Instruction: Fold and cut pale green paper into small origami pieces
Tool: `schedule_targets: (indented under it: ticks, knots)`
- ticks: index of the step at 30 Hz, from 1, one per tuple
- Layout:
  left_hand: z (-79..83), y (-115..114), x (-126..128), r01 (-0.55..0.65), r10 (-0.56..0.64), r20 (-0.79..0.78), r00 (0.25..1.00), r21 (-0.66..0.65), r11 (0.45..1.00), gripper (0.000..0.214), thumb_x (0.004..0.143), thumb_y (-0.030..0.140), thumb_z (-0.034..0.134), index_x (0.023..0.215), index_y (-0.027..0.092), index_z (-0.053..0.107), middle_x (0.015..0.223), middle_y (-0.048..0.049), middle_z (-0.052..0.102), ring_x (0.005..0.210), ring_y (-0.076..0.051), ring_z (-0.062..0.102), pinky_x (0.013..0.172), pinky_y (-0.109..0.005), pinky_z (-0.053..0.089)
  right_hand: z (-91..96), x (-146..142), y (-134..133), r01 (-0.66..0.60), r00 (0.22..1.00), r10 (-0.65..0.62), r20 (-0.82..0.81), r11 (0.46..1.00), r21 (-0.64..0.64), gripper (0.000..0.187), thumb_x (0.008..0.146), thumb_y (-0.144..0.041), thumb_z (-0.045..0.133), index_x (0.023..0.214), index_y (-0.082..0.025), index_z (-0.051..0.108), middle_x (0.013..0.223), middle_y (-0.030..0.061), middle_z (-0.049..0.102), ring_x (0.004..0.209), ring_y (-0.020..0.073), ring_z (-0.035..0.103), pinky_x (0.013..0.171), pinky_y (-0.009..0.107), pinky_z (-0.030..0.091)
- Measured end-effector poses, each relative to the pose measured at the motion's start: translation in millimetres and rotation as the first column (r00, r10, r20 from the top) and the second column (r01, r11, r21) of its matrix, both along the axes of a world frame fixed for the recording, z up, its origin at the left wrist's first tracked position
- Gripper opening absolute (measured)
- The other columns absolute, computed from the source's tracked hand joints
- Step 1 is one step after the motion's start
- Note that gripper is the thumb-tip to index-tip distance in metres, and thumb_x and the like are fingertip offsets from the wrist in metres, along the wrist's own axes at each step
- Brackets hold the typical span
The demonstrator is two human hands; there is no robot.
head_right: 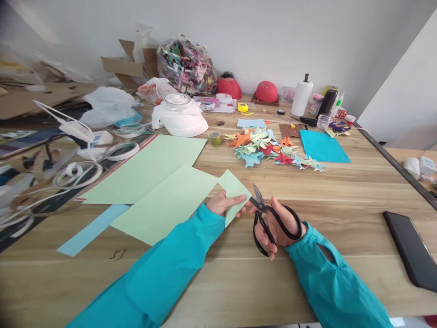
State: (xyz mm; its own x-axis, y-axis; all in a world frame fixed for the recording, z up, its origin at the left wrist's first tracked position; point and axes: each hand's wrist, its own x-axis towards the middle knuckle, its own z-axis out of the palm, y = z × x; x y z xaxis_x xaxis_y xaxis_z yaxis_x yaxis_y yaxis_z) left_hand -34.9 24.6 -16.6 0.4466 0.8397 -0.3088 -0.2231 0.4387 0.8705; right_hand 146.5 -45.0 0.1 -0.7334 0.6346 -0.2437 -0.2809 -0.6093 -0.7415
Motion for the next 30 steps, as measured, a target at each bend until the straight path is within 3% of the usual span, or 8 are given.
schedule_targets:
  ticks: [6, 10, 15, 21, 30]
  knots:
    - [-2.5, -2.8, 1.8, 0.06, -0.06, 0.002, 0.998, 0.018, 0.998, 0.021, 0.055, 0.026, 0.078, 0.066, 0.01, 0.069, 0.063, -0.0098, 0.068, 0.048, -0.016, 0.06, 0.037, -0.021, 0.043, -3.3, 0.1, 2.0, -0.034, 0.999, 0.034, -0.002, 0.999, -0.008, 0.087, 0.075, -0.071, -0.008, 0.121, -0.014, 0.038, 0.051, 0.0016, 0.058, 0.03, 0.0127, 0.047, 0.034, 0.027, 0.044]
    - [0.9, -3.4, 1.2, 0.07, -0.069, -0.013, 0.998, 0.066, 0.995, 0.023, 0.055, 0.029, 0.078, 0.065, 0.011, 0.069, 0.06, -0.0084, 0.067, 0.048, -0.017, 0.06, 0.037, -0.021, 0.043, -4.1, 2.1, 3.7, 0.017, 1.0, -0.017, 0.021, 1.0, -0.004, 0.082, 0.076, -0.074, 0.003, 0.119, -0.016, 0.042, 0.059, 0.0043, 0.063, 0.036, 0.0144, 0.054, 0.039, 0.029, 0.047]
    - [1.4, -2.7, 1.0, 0.068, -0.064, -0.047, 0.997, 0.07, 0.995, 0.025, 0.054, 0.029, 0.078, 0.067, 0.01, 0.068, 0.062, -0.0089, 0.067, 0.049, -0.017, 0.06, 0.037, -0.023, 0.042, -4.5, 0.7, 1.9, 0.069, 0.997, -0.067, 0.041, 0.997, -0.039, 0.074, 0.08, -0.071, 0.013, 0.118, -0.016, 0.045, 0.06, 0.003, 0.062, 0.035, 0.0129, 0.053, 0.037, 0.026, 0.046]
    - [1.7, -1.0, -2.4, 0.113, -0.111, -0.023, 0.994, 0.053, 0.992, 0.026, 0.055, 0.029, 0.078, 0.068, 0.009, 0.068, 0.062, -0.0089, 0.066, 0.048, -0.016, 0.059, 0.035, -0.021, 0.042, -1.8, -3.9, -1.6, 0.103, 0.994, -0.105, 0.036, 0.994, 0.043, 0.072, 0.081, -0.069, 0.019, 0.115, -0.012, 0.046, 0.049, -0.0001, 0.056, 0.028, 0.0118, 0.045, 0.03, 0.024, 0.043]
    - [-1.1, -1.6, -3.7, 0.102, -0.102, 0.002, 0.995, 0.025, 0.994, 0.03, 0.056, 0.028, 0.078, 0.076, 0.007, 0.067, 0.065, -0.009, 0.067, 0.052, -0.016, 0.06, 0.04, -0.023, 0.045, -2.4, -11.9, -4.3, 0.205, 0.974, -0.214, 0.07, 0.972, 0.114, 0.076, 0.072, -0.077, 0.03, 0.108, -0.013, 0.05, 0.045, -0.0028, 0.052, 0.025, 0.0096, 0.042, 0.026, 0.021, 0.041]
